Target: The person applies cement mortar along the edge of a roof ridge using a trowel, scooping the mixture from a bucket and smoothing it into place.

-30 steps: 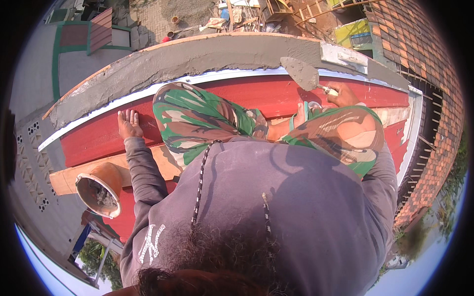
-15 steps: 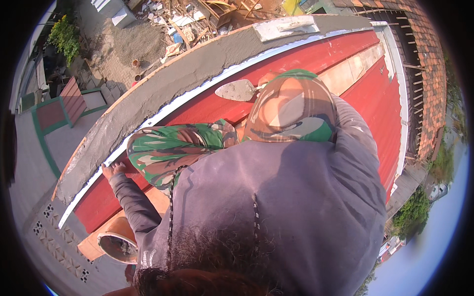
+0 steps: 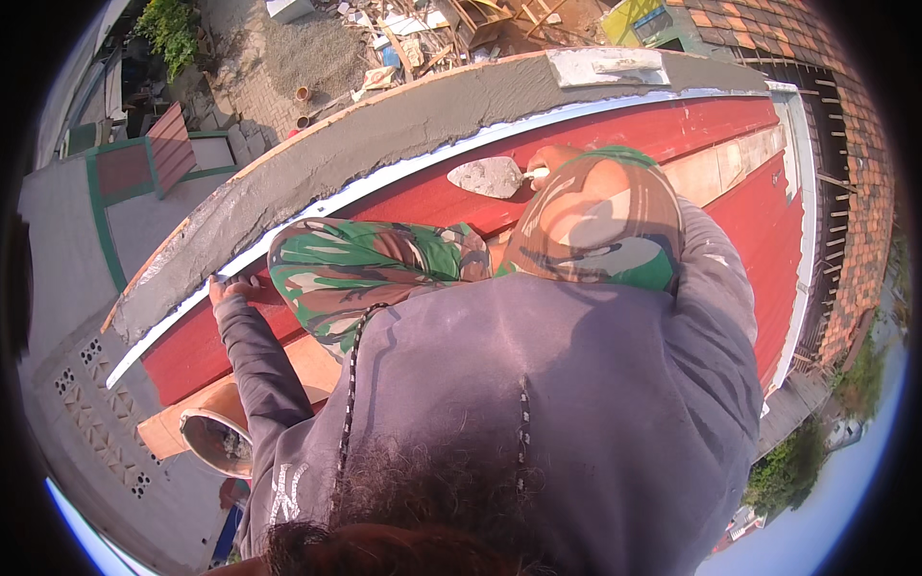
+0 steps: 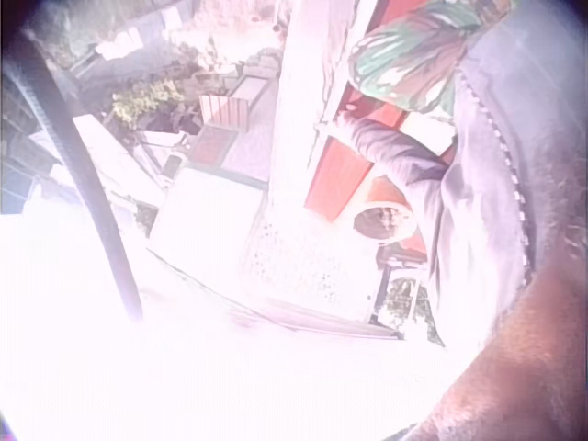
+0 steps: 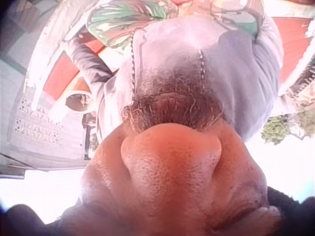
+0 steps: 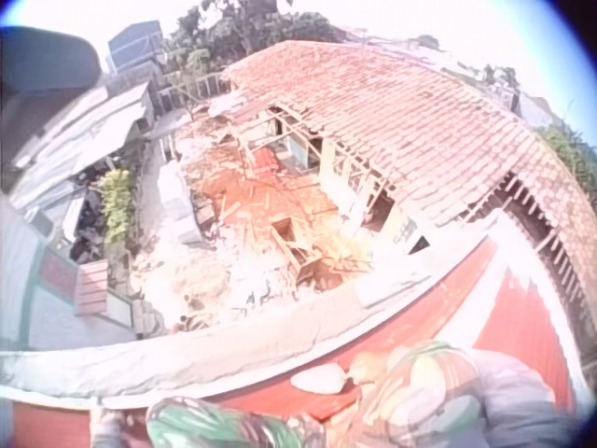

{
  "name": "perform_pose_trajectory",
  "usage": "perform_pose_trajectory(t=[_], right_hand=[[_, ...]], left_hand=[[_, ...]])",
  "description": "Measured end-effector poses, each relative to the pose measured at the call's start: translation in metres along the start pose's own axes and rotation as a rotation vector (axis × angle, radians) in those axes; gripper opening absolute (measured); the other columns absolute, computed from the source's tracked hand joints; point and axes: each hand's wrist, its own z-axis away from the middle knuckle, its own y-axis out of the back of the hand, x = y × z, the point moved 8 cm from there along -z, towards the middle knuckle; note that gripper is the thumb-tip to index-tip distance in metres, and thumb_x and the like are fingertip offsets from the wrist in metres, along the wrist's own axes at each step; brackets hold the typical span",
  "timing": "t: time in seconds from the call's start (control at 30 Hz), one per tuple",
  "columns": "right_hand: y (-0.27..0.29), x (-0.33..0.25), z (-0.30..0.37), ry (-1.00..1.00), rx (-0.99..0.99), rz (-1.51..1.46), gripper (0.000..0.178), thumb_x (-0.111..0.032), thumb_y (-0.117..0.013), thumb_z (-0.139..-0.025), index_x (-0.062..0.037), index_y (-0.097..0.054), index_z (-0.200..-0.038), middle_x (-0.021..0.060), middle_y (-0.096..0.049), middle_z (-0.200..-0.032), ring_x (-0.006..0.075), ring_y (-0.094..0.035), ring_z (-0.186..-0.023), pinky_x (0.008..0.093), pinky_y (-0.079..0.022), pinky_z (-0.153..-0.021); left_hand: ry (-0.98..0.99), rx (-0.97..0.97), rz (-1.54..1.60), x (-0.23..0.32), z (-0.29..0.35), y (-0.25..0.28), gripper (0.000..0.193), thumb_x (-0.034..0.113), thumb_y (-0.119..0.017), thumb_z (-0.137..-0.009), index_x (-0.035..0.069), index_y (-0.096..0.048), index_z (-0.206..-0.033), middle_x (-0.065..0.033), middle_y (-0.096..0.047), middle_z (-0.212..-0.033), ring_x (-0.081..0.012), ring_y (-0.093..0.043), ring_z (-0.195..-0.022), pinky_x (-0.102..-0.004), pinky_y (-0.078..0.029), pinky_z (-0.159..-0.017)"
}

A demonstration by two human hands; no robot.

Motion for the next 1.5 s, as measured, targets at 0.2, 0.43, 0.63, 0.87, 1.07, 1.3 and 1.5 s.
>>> perform_pose_trajectory(t=[0.2,0.43,0.63,0.87,1.07,1.3,1.5], right_hand=[[0.006,-0.018,-0.006,0.081,-0.022,0.019,0.035,-0.028,-0.076,-0.087,-0.0012,-0.076,-0.109,0.0197,-0.073,-0.106,0.0381,-0.069,-0.105,0.0460,-0.053,-0.092],[-0.002,-0.005,-0.004,0.054,0.036,-0.094,0.029,-0.024,-0.076,-0.088,-0.0010,-0.076,-0.105,0.0158,-0.071,-0.101,0.0306,-0.069,-0.099,0.0423,-0.052,-0.089],[0.005,-0.030,-0.005,0.046,-0.082,-0.069,0.037,-0.021,-0.077,-0.087,0.0005,-0.076,-0.116,0.0175,-0.072,-0.107,0.0348,-0.069,-0.100,0.0439,-0.051,-0.095],[0.001,-0.009,-0.035,0.079,-0.122,0.061,0.042,-0.023,-0.078,-0.091,-0.0017,-0.073,-0.127,0.0169,-0.072,-0.117,0.0316,-0.066,-0.118,0.0423,-0.049,-0.107],[-0.014,0.003,-0.046,-0.024,-0.194,-0.146,0.039,-0.012,-0.073,-0.095,-0.0043,-0.070,-0.134,0.0073,-0.073,-0.121,0.0197,-0.066,-0.114,0.0360,-0.050,-0.103],[-0.034,0.035,-0.062,-0.029,-0.193,-0.396,0.023,-0.009,-0.068,-0.101,-0.0025,-0.072,-0.124,0.0024,-0.075,-0.109,0.0133,-0.067,-0.098,0.0326,-0.053,-0.090],[-0.037,0.041,-0.051,-0.114,-0.155,-0.390,0.025,-0.005,-0.067,-0.100,0.0016,-0.070,-0.124,0.0070,-0.076,-0.111,0.0154,-0.068,-0.098,0.0342,-0.054,-0.090]], left_hand=[[-0.027,-0.017,0.010,-0.004,0.037,-0.002,0.054,0.062,-0.056,-0.102,0.027,-0.057,-0.143,0.0061,-0.059,-0.148,-0.0174,-0.044,-0.144,-0.0605,-0.024,-0.119],[-0.076,-0.095,-0.017,-0.014,0.041,-0.005,0.056,0.059,-0.054,-0.105,0.025,-0.053,-0.150,0.0038,-0.053,-0.157,-0.0185,-0.046,-0.143,-0.0611,-0.029,-0.117],[-0.106,-0.174,-0.066,-0.010,0.028,0.007,0.067,0.058,-0.052,-0.108,0.021,-0.041,-0.163,0.0030,-0.038,-0.172,-0.0207,-0.033,-0.156,-0.0621,-0.041,-0.104],[-0.070,-0.150,-0.016,-0.016,0.021,0.000,0.062,0.056,-0.053,-0.110,0.025,-0.042,-0.162,-0.0008,-0.038,-0.170,-0.0226,-0.039,-0.154,-0.0630,-0.036,-0.108],[-0.026,-0.100,0.028,-0.013,0.048,0.003,0.061,0.044,-0.057,-0.110,0.018,-0.042,-0.163,-0.0064,-0.043,-0.168,-0.0258,-0.046,-0.151,-0.0665,-0.044,-0.100],[-0.092,-0.127,0.054,-0.007,0.041,0.005,0.060,0.043,-0.063,-0.107,0.015,-0.050,-0.157,-0.0065,-0.048,-0.166,-0.0276,-0.049,-0.149,-0.0684,-0.040,-0.107],[-0.054,-0.094,0.048,-0.013,0.042,0.004,0.060,0.044,-0.068,-0.104,0.016,-0.053,-0.155,-0.0063,-0.052,-0.163,-0.0267,-0.051,-0.148,-0.0672,-0.040,-0.107]])
